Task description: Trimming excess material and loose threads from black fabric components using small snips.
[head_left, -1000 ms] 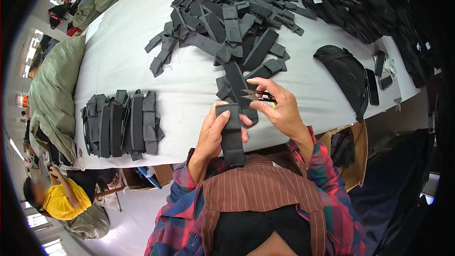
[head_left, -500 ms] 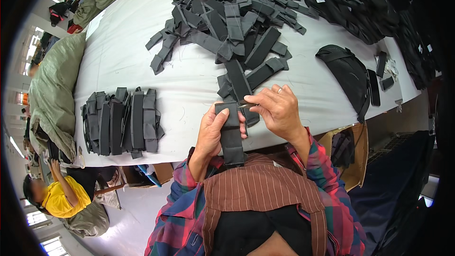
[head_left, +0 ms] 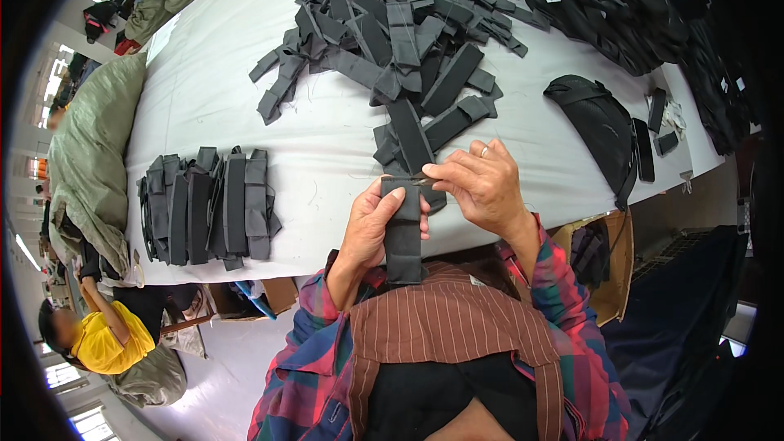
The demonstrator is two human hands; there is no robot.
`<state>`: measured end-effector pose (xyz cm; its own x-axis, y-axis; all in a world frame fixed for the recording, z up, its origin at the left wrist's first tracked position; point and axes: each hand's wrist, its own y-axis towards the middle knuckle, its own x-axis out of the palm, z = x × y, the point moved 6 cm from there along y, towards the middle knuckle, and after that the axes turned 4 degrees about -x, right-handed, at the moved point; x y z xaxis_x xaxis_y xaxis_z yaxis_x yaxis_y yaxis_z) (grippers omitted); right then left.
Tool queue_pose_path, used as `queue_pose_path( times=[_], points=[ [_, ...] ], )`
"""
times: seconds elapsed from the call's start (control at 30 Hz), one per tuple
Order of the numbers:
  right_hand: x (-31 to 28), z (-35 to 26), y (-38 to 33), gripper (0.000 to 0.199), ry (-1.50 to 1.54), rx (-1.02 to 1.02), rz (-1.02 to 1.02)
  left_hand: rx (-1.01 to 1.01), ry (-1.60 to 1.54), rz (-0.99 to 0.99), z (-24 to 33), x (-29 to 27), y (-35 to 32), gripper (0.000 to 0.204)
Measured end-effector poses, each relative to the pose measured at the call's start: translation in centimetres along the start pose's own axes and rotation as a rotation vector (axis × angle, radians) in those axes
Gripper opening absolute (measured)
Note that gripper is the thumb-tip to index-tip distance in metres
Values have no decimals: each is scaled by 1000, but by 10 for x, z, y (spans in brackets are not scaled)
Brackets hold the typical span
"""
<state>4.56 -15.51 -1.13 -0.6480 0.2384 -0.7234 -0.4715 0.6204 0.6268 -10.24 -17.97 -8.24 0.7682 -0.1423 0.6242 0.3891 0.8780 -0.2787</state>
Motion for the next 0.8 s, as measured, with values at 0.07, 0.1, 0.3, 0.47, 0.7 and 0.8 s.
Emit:
queue_pose_path(
  times=[0.07,0.1,0.3,0.47,0.7,0.8],
  points=[
    [-1,0,1,23,5,-17,-15,-4,6,-3,0,1,-1,19],
    [-1,0,1,23,6,-17,-15,-5,6,-2,0,2,-1,19],
    [-2,0,0,20,-4,-39,-25,-1,20,-9,-1,2,0,19],
    [2,2,2,16,141,112,20,17,22,-14,-2,3,1,19],
    [13,-8,8,14,111,60,-23,16,80,10,-5,0,1,20],
    [14,-4,5,17,137,98,3,23,62,15,-5,-1,3,21]
  ],
)
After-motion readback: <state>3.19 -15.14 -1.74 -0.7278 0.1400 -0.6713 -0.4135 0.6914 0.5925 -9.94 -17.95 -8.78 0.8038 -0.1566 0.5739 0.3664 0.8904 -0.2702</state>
